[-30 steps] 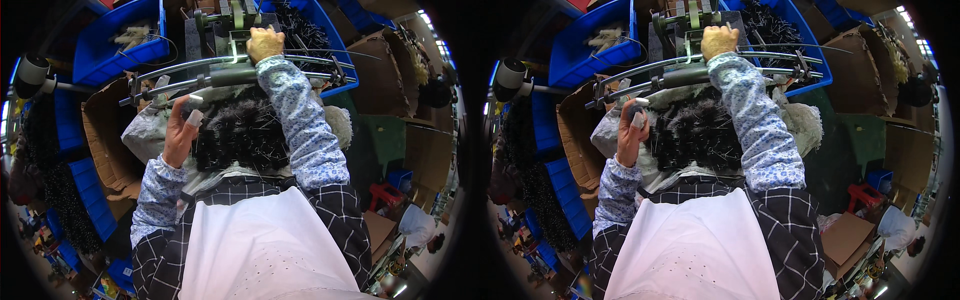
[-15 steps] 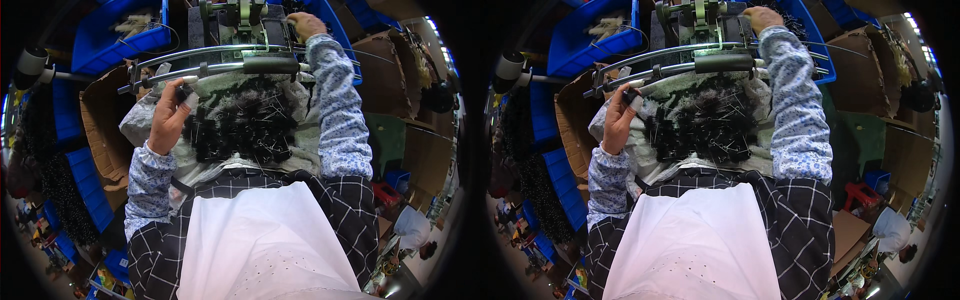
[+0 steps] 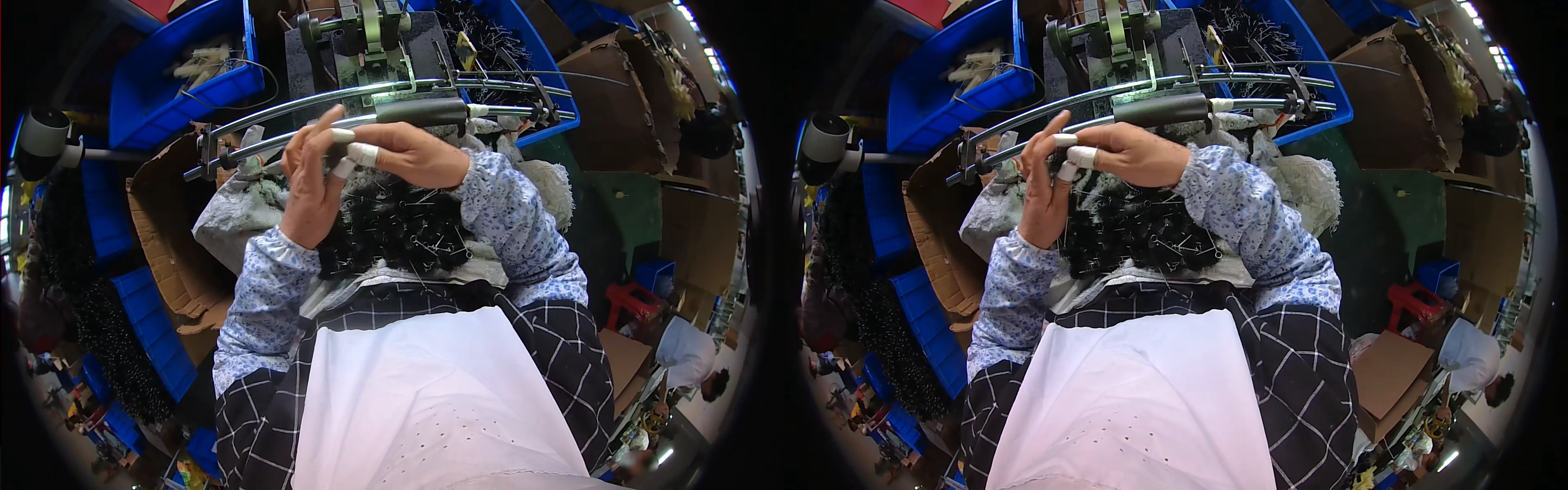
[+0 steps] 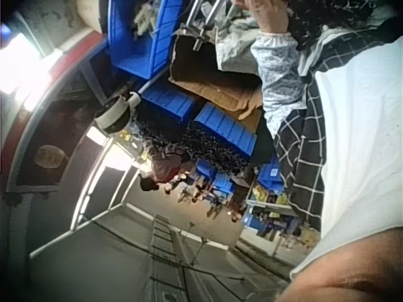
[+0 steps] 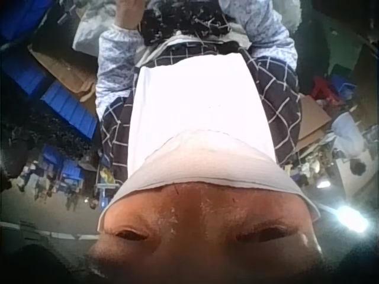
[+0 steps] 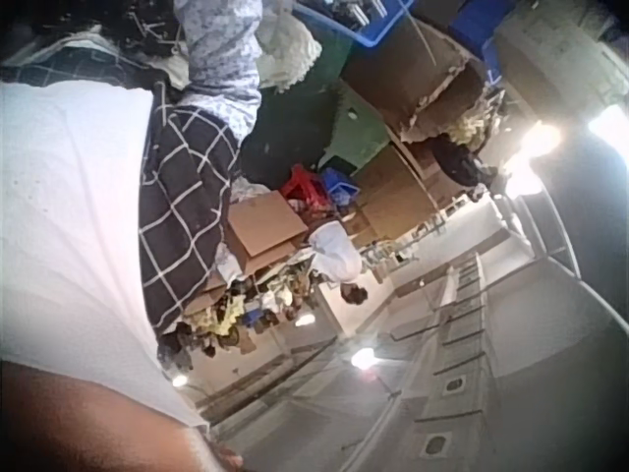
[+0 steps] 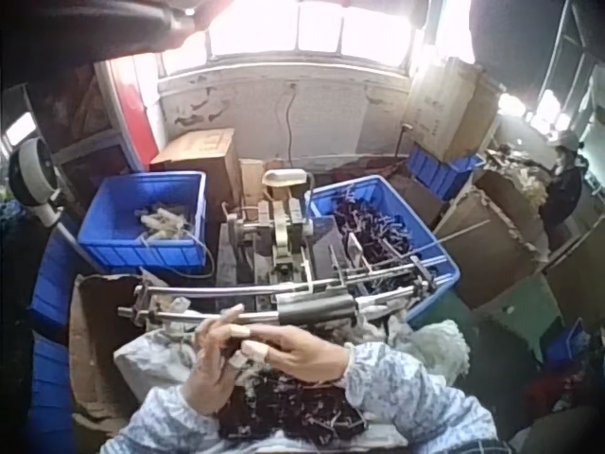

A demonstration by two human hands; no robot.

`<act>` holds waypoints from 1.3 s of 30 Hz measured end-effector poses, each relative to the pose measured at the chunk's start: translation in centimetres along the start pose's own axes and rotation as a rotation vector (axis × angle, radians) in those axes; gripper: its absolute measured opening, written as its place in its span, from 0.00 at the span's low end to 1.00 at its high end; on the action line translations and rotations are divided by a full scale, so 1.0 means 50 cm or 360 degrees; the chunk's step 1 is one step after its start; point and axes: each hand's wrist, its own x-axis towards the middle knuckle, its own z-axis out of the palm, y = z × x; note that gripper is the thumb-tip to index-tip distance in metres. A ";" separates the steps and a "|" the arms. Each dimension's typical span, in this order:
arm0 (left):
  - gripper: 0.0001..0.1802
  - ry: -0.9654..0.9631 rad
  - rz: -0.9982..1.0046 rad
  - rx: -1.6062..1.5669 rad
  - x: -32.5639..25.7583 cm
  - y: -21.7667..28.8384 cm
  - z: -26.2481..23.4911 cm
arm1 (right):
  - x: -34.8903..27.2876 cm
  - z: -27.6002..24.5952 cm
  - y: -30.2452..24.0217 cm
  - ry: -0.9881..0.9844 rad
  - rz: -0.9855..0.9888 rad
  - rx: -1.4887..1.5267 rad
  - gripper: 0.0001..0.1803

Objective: The person picks up wire brush components by hand and feeds them one at a time into a trimming machine to process them.

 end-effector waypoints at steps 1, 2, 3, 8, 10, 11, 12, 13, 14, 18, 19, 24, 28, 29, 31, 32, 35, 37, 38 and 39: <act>0.26 -0.0006 0.0008 0.0058 0.001 -0.003 -0.009 | 0.005 0.003 0.001 -0.0055 0.0087 0.0093 0.17; 0.26 -0.0005 0.0011 0.0062 -0.002 -0.001 -0.016 | 0.010 0.008 0.005 -0.0111 0.0175 0.0186 0.18; 0.27 -0.0038 -0.0039 0.0063 -0.007 0.005 -0.025 | 0.017 0.014 0.039 -0.0050 0.0025 0.0125 0.17; 0.31 -0.0721 -0.0703 -0.0318 -0.057 -0.018 -0.055 | 0.044 -0.135 0.102 0.0846 -0.0123 -0.1465 0.13; 0.28 -0.1020 -0.0293 0.0189 -0.100 -0.044 -0.029 | 0.062 -0.183 0.131 0.1202 0.0233 -0.2108 0.13; 0.26 -0.1188 -0.0317 0.0309 -0.111 -0.044 -0.019 | 0.069 -0.198 0.147 0.1204 0.0230 -0.2113 0.13; 0.24 -0.1258 -0.0356 0.0386 -0.122 -0.043 -0.007 | 0.074 -0.210 0.163 0.1205 0.0269 -0.2247 0.13; 0.23 -0.1259 -0.0346 0.0428 -0.124 -0.041 -0.002 | 0.080 -0.210 0.166 0.1196 0.0306 -0.2375 0.13; 0.22 -0.1262 -0.0335 0.0470 -0.127 -0.042 0.003 | 0.085 -0.212 0.168 0.1191 0.0304 -0.2373 0.13; 0.19 -0.1132 -0.0286 0.0373 -0.136 -0.053 0.002 | 0.100 -0.223 0.182 0.1183 0.0370 -0.2400 0.12; 0.19 -0.1115 -0.0308 0.0361 -0.133 -0.049 -0.005 | 0.100 -0.223 0.184 0.1186 0.0345 -0.2381 0.12; 0.17 -0.1041 -0.0467 0.0203 -0.110 -0.025 -0.038 | 0.100 -0.225 0.187 0.1147 0.0379 -0.2244 0.13; 0.15 -0.0810 -0.0583 -0.0176 -0.081 -0.001 -0.062 | 0.108 -0.237 0.192 0.1111 0.0377 -0.2287 0.15; 0.17 -0.0741 -0.0649 -0.0260 -0.068 0.009 -0.069 | 0.114 -0.242 0.204 0.1103 0.0373 -0.2279 0.14; 0.18 -0.0594 -0.0653 -0.0352 -0.055 0.023 -0.078 | 0.116 -0.245 0.205 0.1045 0.0373 -0.2274 0.14; 0.18 -0.0589 -0.0656 -0.0350 -0.057 0.020 -0.079 | 0.113 -0.239 0.198 0.1042 0.0368 -0.2273 0.14; 0.18 -0.0458 -0.0519 -0.0354 -0.062 0.012 -0.082 | 0.082 -0.220 0.164 0.1222 0.0736 -0.2285 0.22; 0.17 -0.0538 -0.0618 -0.0349 -0.058 0.007 -0.091 | 0.082 -0.220 0.165 0.1168 0.0746 -0.2276 0.22; 0.17 -0.0541 -0.0619 -0.0353 -0.056 0.009 -0.091 | 0.081 -0.220 0.166 0.1120 0.0759 -0.2263 0.21; 0.18 -0.0528 -0.0562 -0.0331 -0.055 0.011 -0.091 | 0.085 -0.217 0.172 0.1135 0.0746 -0.2277 0.21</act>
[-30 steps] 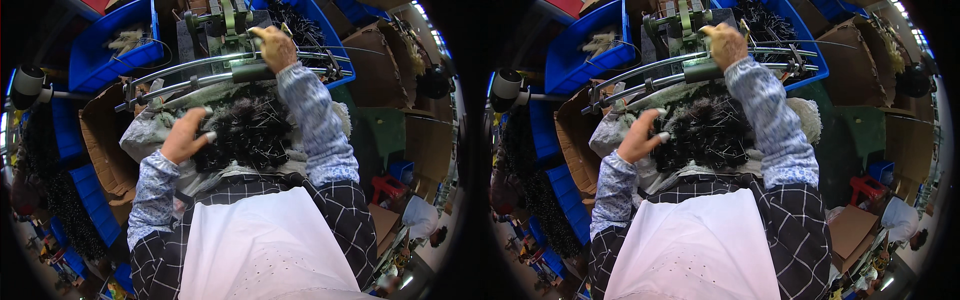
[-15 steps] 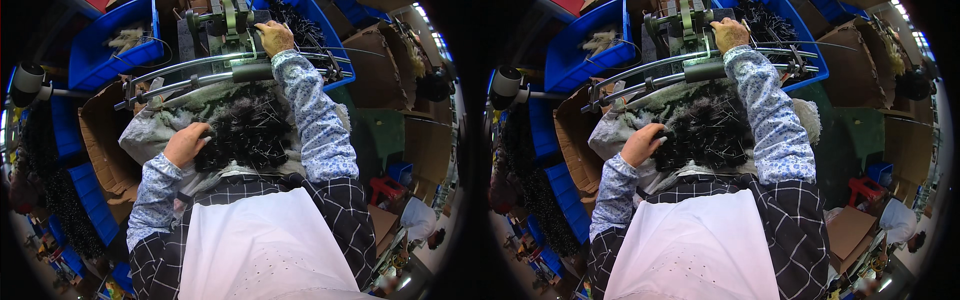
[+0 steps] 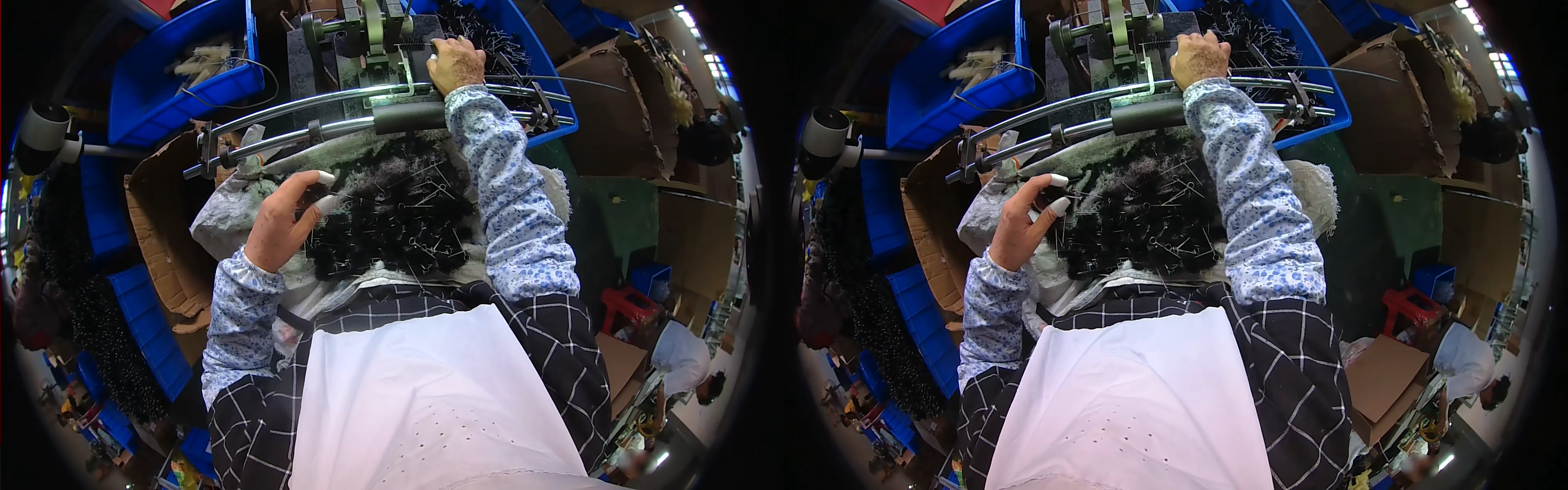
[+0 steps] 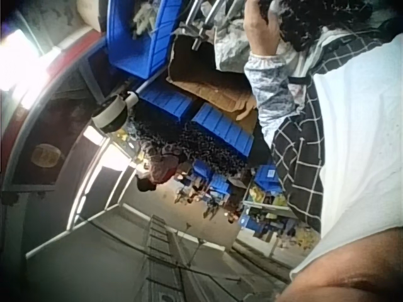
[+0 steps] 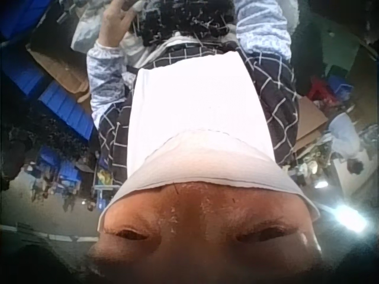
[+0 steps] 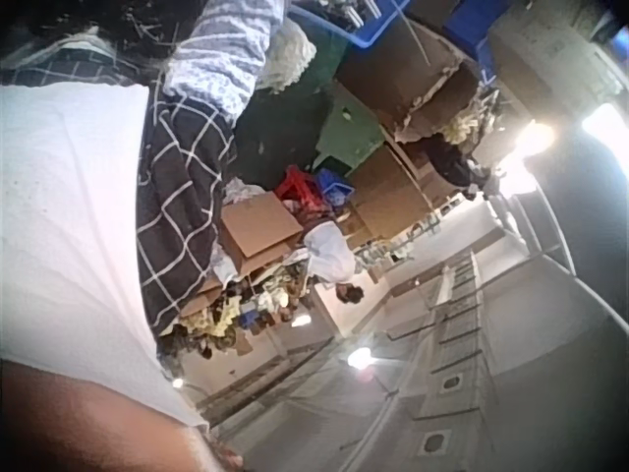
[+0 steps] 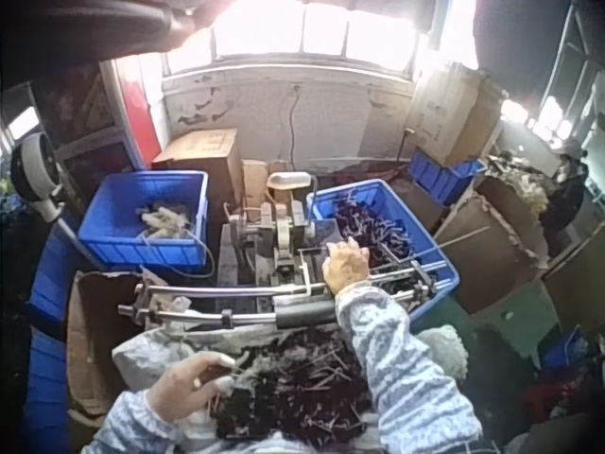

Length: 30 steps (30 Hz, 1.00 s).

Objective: The person picks up wire brush components by hand and feeds them one at a time into a trimming machine to process them.

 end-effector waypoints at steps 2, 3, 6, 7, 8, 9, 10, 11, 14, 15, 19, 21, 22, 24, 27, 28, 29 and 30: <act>0.18 0.0025 0.0044 0.0035 0.004 0.007 -0.002 | 0.003 -0.001 -0.024 -0.0034 0.0004 0.0026 0.21; 0.18 0.0033 0.0056 0.0034 0.006 0.010 -0.004 | 0.003 -0.002 -0.039 -0.0068 0.0014 0.0050 0.21; 0.18 0.0044 0.0089 0.0029 0.012 0.010 -0.005 | 0.006 0.011 -0.081 0.0064 -0.0024 0.0046 0.13; 0.18 0.0052 0.0107 0.0023 0.013 0.012 -0.005 | 0.007 0.017 -0.094 0.0110 -0.0038 0.0052 0.11; 0.18 0.0052 0.0104 0.0025 0.015 0.016 -0.004 | 0.008 0.021 -0.107 0.0201 -0.0061 0.0032 0.10; 0.18 0.0048 0.0084 0.0038 0.017 0.020 -0.003 | 0.009 0.028 -0.116 0.0248 -0.0076 0.0023 0.09; 0.18 0.0045 0.0062 0.0052 0.017 0.021 -0.003 | 0.009 0.029 -0.122 0.0248 -0.0082 0.0038 0.10; 0.18 0.0045 0.0060 0.0053 0.018 0.022 -0.004 | 0.008 0.030 -0.125 0.0247 -0.0086 0.0052 0.10; 0.18 0.0080 0.0064 0.0107 0.019 0.020 -0.008 | 0.008 0.022 -0.112 0.0190 -0.0096 0.0012 0.10; 0.17 0.0165 0.0182 0.0100 0.018 0.013 -0.009 | 0.008 0.017 -0.101 0.0190 -0.0101 0.0012 0.10; 0.16 0.0311 0.0307 0.0239 0.022 -0.004 -0.024 | 0.000 0.023 -0.015 0.0176 -0.0103 -0.0016 0.12; 0.15 0.0292 0.0183 0.0204 0.018 -0.014 -0.025 | 0.008 0.025 0.015 0.0060 -0.0075 -0.0074 0.14; 0.15 0.0295 0.0201 0.0083 0.018 -0.018 -0.027 | 0.020 -0.004 0.015 -0.0137 0.0010 0.0050 0.13; 0.15 0.0260 0.0257 0.0018 0.026 -0.023 -0.034 | 0.041 -0.013 0.035 -0.0135 0.0067 0.0098 0.13; 0.17 0.0244 0.0131 -0.0497 0.034 -0.029 -0.018 | 0.058 0.012 0.061 0.0187 -0.0083 -0.0064 0.14; 0.19 0.0141 0.0008 -0.0517 0.036 -0.026 -0.022 | 0.067 -0.004 0.062 -0.0054 -0.0130 -0.0100 0.14; 0.19 0.0130 0.0019 -0.0524 0.039 -0.028 -0.021 | 0.071 -0.029 0.070 -0.0291 -0.0164 -0.0149 0.14; 0.19 0.0107 0.0012 -0.0529 0.043 -0.031 -0.020 | 0.069 -0.050 0.094 -0.0154 -0.0091 -0.0059 0.13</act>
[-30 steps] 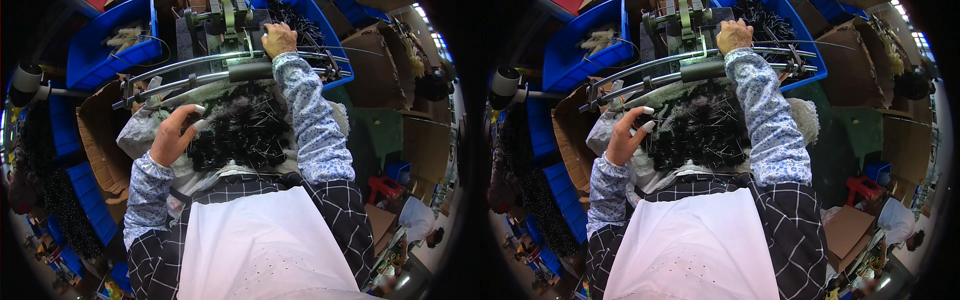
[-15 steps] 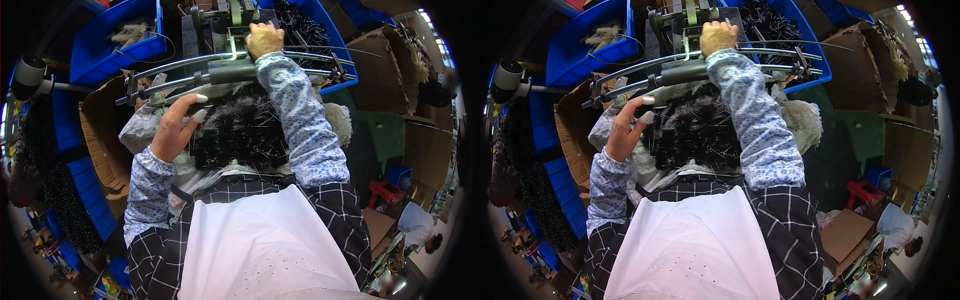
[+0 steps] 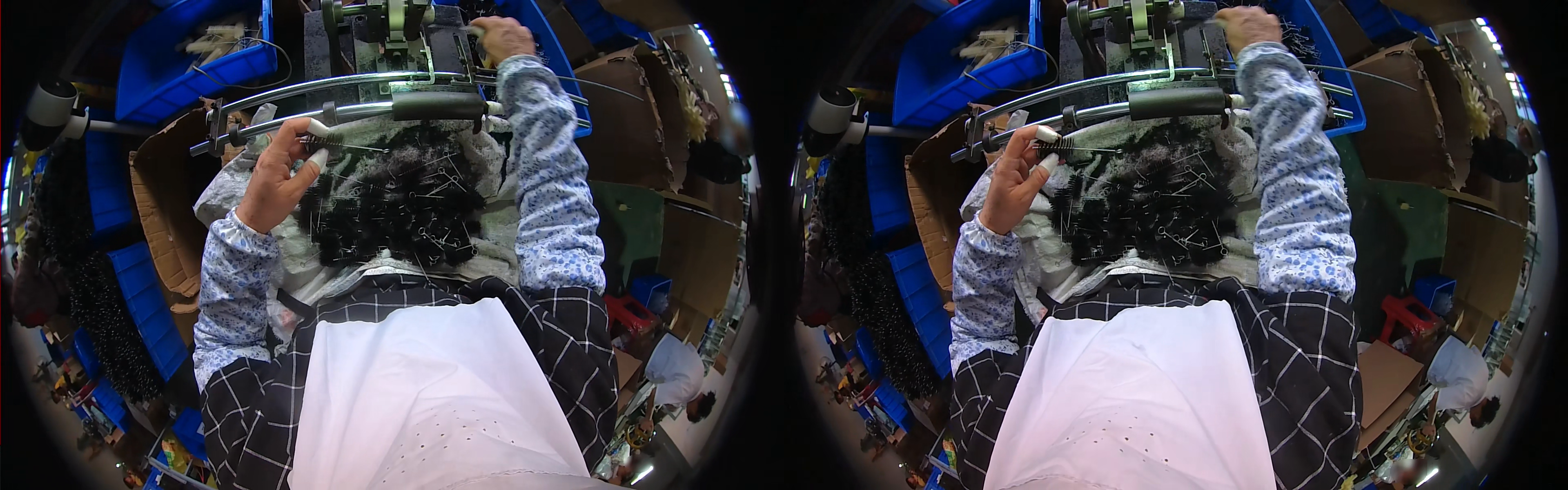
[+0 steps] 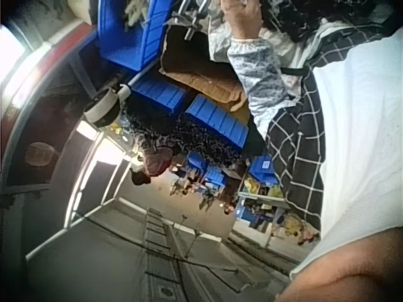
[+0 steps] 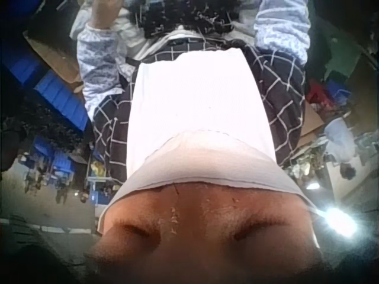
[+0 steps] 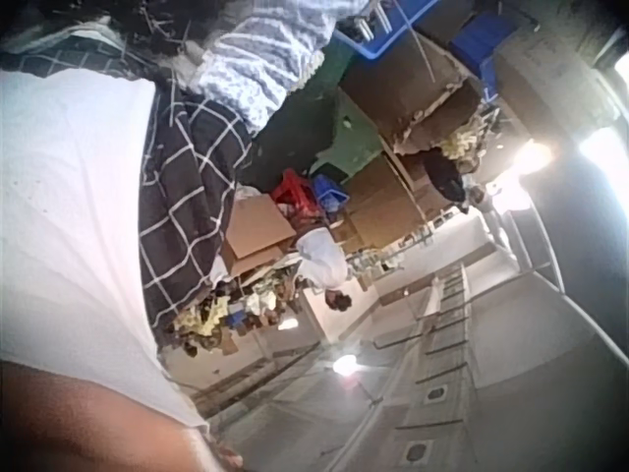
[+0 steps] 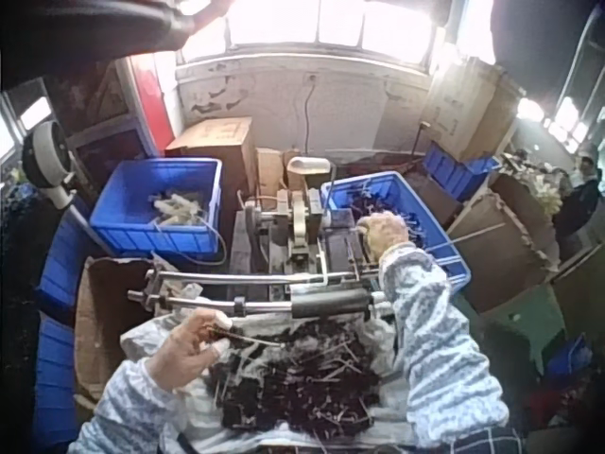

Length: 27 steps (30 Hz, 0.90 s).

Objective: The person picks up wire brush components by hand and feeds them one at a time into a trimming machine to process them.

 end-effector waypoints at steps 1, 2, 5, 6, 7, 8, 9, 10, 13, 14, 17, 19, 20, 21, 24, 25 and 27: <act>0.18 -0.0020 -0.0012 -0.0002 0.005 -0.004 0.003 | 0.004 0.004 0.048 0.0209 0.0003 -0.0223 0.12; 0.18 -0.0024 -0.0006 -0.0006 0.008 -0.005 0.006 | -0.004 -0.002 0.103 0.0315 0.0050 -0.0243 0.13; 0.18 -0.0050 0.0109 -0.0063 0.030 -0.009 0.030 | -0.067 -0.060 0.102 0.0733 0.0036 -0.0168 0.17; 0.18 0.0019 0.0128 -0.0022 0.026 -0.019 0.037 | -0.089 -0.071 0.028 0.0618 -0.0182 0.0087 0.18; 0.17 0.0038 0.0175 -0.0006 0.036 -0.022 0.050 | -0.117 -0.067 -0.019 0.0378 -0.0403 0.0379 0.16; 0.17 0.0059 0.0119 -0.0060 0.043 -0.016 0.066 | -0.161 -0.081 -0.081 0.0014 -0.0481 0.1018 0.14; 0.17 0.0040 0.0133 -0.0062 0.049 -0.007 0.080 | -0.198 -0.049 -0.111 0.0202 -0.1077 0.0683 0.13; 0.17 0.0056 0.0150 0.0053 0.052 -0.007 0.090 | -0.232 -0.107 -0.174 -0.0569 -0.0722 0.1218 0.14; 0.19 0.0047 0.0155 0.0288 0.050 -0.008 0.093 | -0.284 -0.075 -0.247 -0.0074 -0.0744 0.1555 0.14; 0.20 0.0143 0.0133 0.0226 0.039 -0.007 0.089 | -0.277 -0.069 -0.241 -0.0204 -0.0714 0.1552 0.13; 0.24 0.0280 0.0000 0.0312 -0.005 -0.033 0.045 | -0.202 -0.050 -0.199 -0.0101 -0.0431 0.1002 0.10; 0.24 0.0008 -0.0187 0.1300 -0.034 -0.087 0.015 | -0.138 -0.021 -0.145 0.0264 -0.0132 0.0666 0.11; 0.29 -0.0093 -0.0474 0.1354 -0.040 -0.097 0.017 | -0.117 0.003 -0.123 0.0409 -0.0129 0.0495 0.12; 0.31 -0.0217 -0.0733 0.1410 -0.035 -0.098 0.026 | -0.094 0.047 -0.100 0.0552 -0.0165 0.0341 0.12; 0.29 -0.0322 -0.0585 0.1428 -0.060 -0.157 0.029 | -0.067 0.050 -0.112 0.0494 -0.0125 0.0276 0.13; 0.28 -0.0308 -0.0542 0.1463 -0.056 -0.160 0.034 | -0.062 0.051 -0.113 0.0427 -0.0113 0.0223 0.13; 0.28 -0.0296 -0.0494 0.1494 -0.045 -0.164 0.042 | -0.054 0.054 -0.109 0.0361 -0.0097 0.0165 0.13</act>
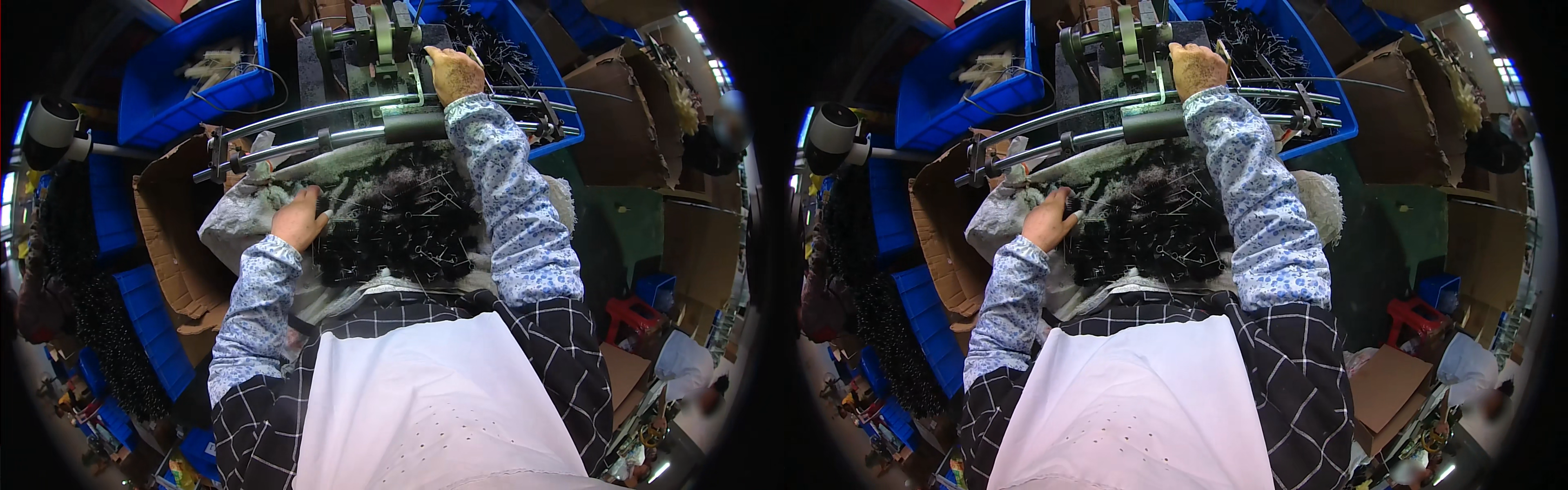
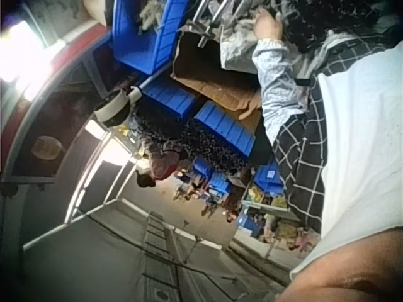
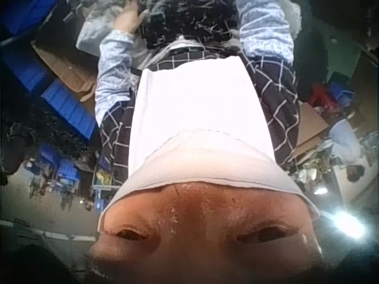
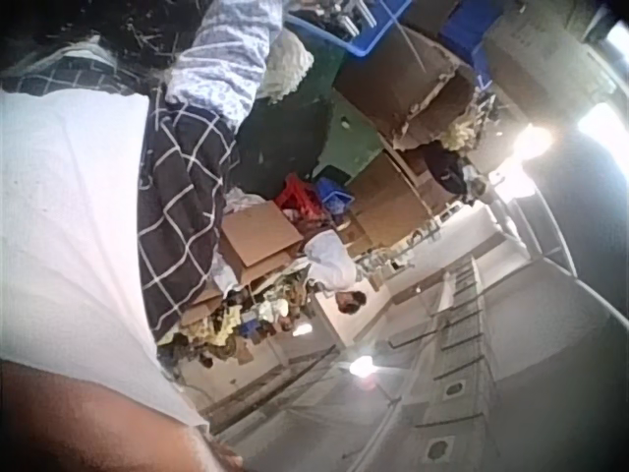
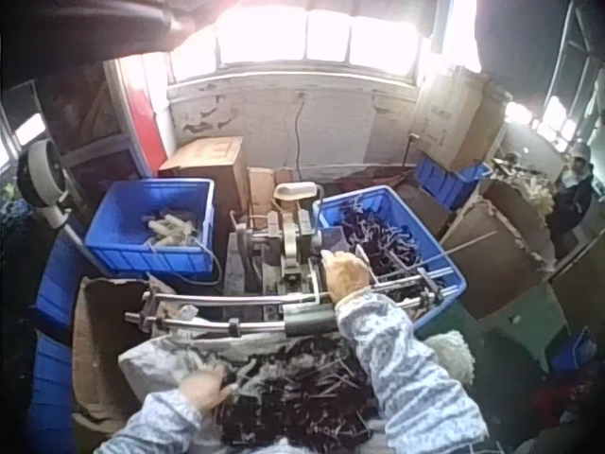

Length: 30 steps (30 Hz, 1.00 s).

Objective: The person picks up wire brush components by hand and feeds them one at a time into a trimming machine to process them.

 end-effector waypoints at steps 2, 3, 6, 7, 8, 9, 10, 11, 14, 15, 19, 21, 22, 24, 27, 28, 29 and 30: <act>0.28 -0.0100 -0.0030 0.0108 0.007 0.011 -0.008 | 0.006 -0.003 -0.004 -0.0070 0.0048 -0.0005 0.13; 0.28 -0.0101 -0.0028 0.0108 0.011 0.017 -0.012 | 0.007 0.002 -0.003 -0.0071 0.0050 -0.0007 0.13; 0.28 -0.0190 -0.0062 0.0164 0.020 0.026 -0.023 | 0.016 0.017 0.002 -0.0056 0.0052 0.0081 0.13; 0.28 -0.0215 -0.0072 0.0124 0.015 0.019 -0.026 | 0.021 0.019 -0.005 -0.0077 0.0030 0.0149 0.13; 0.29 -0.0234 -0.0088 0.0084 0.011 0.011 -0.029 | 0.028 0.021 -0.012 -0.0096 0.0002 0.0221 0.13; 0.30 -0.0222 -0.0061 0.0066 0.014 0.004 -0.012 | 0.028 0.024 -0.006 -0.0020 0.0006 0.0246 0.14; 0.32 -0.0194 -0.0064 0.0060 0.014 -0.005 -0.002 | 0.031 0.036 0.005 0.0036 -0.0041 0.0275 0.15; 0.32 -0.0287 -0.0175 0.0050 0.010 0.001 -0.008 | 0.032 0.017 -0.012 0.0102 -0.0195 0.0135 0.16; 0.30 -0.0102 0.0072 0.0111 0.018 0.014 0.008 | 0.031 0.059 0.038 0.0176 -0.0287 0.0118 0.19; 0.30 -0.0208 0.0023 0.0106 0.022 0.027 -0.006 | 0.023 0.044 0.039 0.0034 -0.0207 0.0057 0.20; 0.26 -0.0224 -0.0035 0.0034 0.018 0.017 0.014 | 0.007 0.011 0.021 -0.0031 -0.0041 -0.0229 0.25; 0.25 -0.0191 -0.0001 0.0014 0.012 0.011 0.018 | -0.006 -0.009 0.016 -0.0154 0.0165 -0.0258 0.24; 0.25 -0.0174 -0.0015 0.0015 0.008 0.011 0.007 | -0.009 -0.008 0.021 -0.0167 0.0160 -0.0246 0.23; 0.24 -0.0088 -0.0018 -0.0103 -0.007 0.015 -0.017 | -0.009 -0.007 0.020 -0.0256 0.0157 -0.0097 0.23; 0.22 -0.0008 0.0039 -0.0207 -0.016 0.012 -0.045 | -0.001 0.014 0.021 -0.0211 0.0173 -0.0064 0.22; 0.21 0.0045 0.0083 -0.0272 -0.017 0.010 -0.053 | 0.000 0.014 0.016 -0.0251 0.0205 0.0001 0.22; 0.18 0.0058 0.0098 -0.0363 -0.018 0.013 -0.071 | 0.000 0.011 0.003 -0.0178 0.0135 -0.0051 0.21; 0.17 0.0112 0.0113 -0.0400 -0.018 0.012 -0.080 | 0.005 0.005 -0.014 -0.0215 0.0129 -0.0039 0.22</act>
